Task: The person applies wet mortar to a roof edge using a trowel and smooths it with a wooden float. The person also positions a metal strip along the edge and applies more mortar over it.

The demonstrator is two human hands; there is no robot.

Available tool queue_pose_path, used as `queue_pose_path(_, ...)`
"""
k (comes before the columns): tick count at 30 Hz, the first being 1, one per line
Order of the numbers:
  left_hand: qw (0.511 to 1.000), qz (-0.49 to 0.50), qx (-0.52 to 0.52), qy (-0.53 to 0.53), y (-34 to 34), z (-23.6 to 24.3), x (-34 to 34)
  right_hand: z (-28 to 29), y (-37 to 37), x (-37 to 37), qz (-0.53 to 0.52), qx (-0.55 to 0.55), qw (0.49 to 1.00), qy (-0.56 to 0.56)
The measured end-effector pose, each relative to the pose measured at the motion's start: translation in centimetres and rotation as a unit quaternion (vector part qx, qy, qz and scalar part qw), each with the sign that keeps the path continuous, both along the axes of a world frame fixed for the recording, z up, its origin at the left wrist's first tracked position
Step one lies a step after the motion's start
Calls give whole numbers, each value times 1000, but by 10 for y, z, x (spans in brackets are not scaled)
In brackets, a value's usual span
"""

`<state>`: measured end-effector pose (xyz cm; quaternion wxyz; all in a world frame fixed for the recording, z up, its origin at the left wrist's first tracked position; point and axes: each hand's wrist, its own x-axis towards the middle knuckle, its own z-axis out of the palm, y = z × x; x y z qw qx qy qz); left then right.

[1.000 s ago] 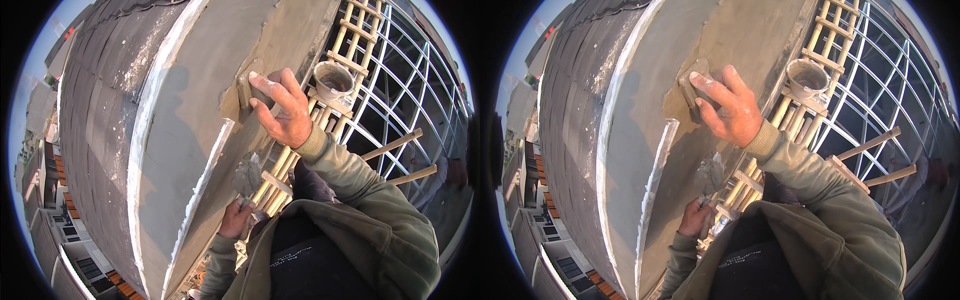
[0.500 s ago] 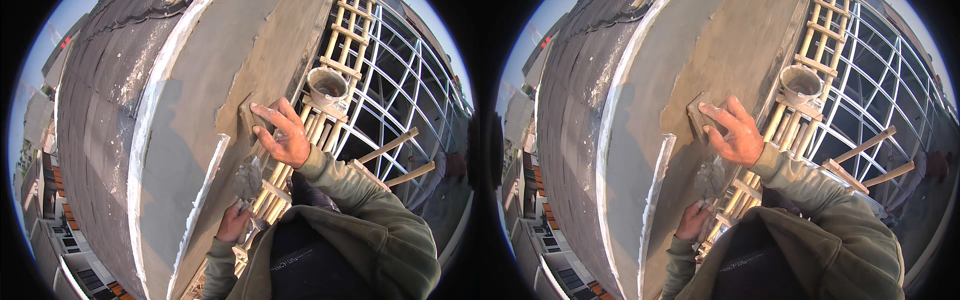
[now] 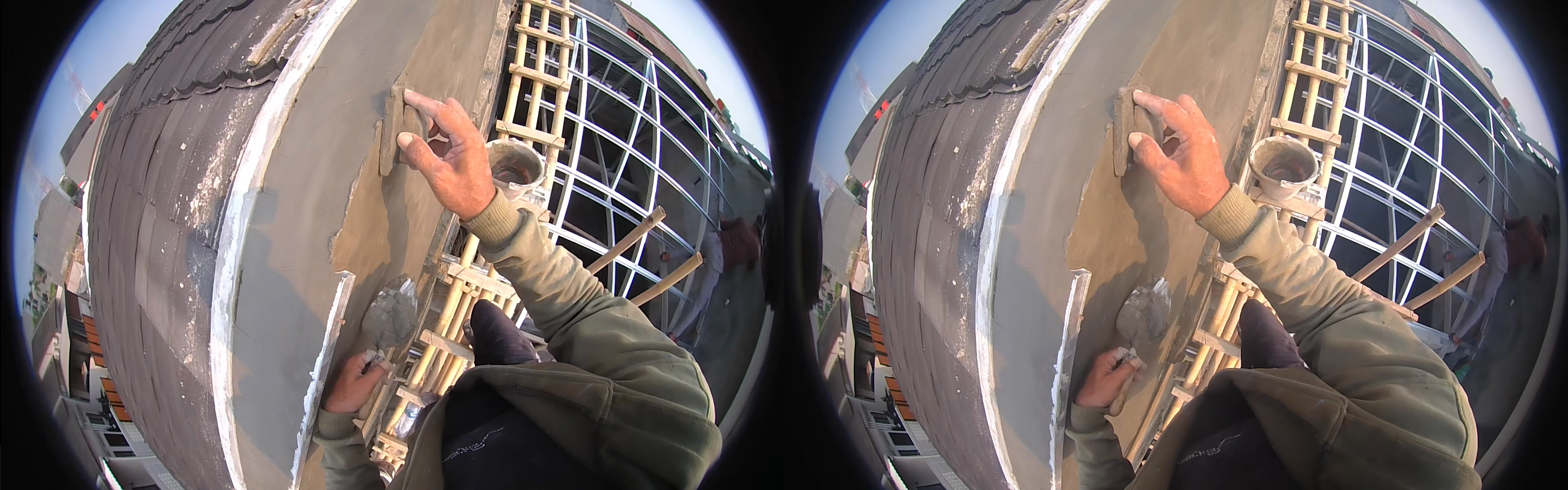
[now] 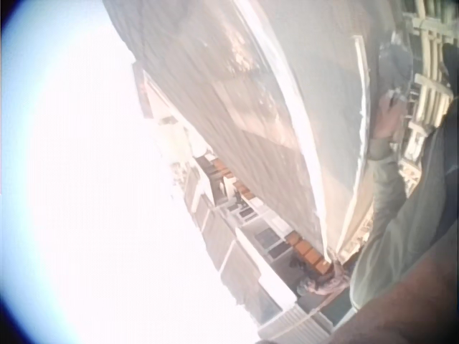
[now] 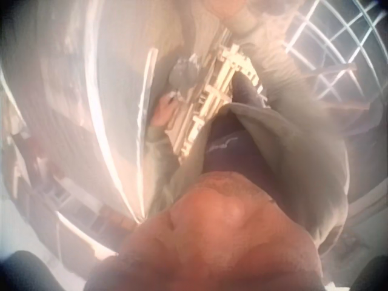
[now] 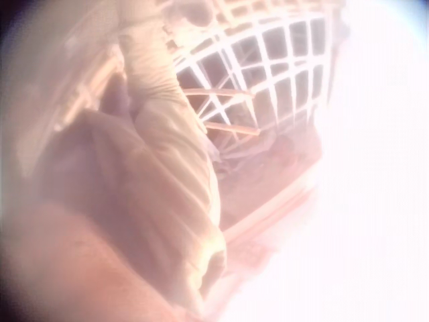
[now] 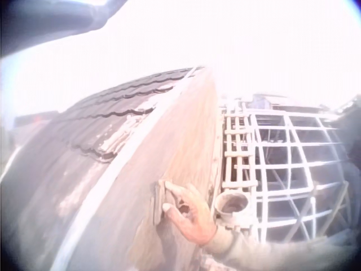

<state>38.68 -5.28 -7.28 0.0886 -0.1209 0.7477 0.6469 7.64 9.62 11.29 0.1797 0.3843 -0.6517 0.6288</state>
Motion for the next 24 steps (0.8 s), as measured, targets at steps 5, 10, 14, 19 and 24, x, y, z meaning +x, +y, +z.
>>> queue_pose_path(5,998,-37,-5,-53,-13,11,-1,-52,32,24,11,154,988,14)
queue_pose_path(10,997,-56,-36,-47,-16,4,-2,56,58,-16,-108,115,977,143)
queue_pose_path(14,998,-42,1,-38,-14,2,-2,117,51,-37,-125,256,914,288)
queue_pose_path(19,999,-26,5,-45,-9,5,-3,133,14,-72,-144,323,803,479)
queue_pose_path(24,998,-17,53,-17,-8,10,-2,153,1,-80,-138,317,853,391)
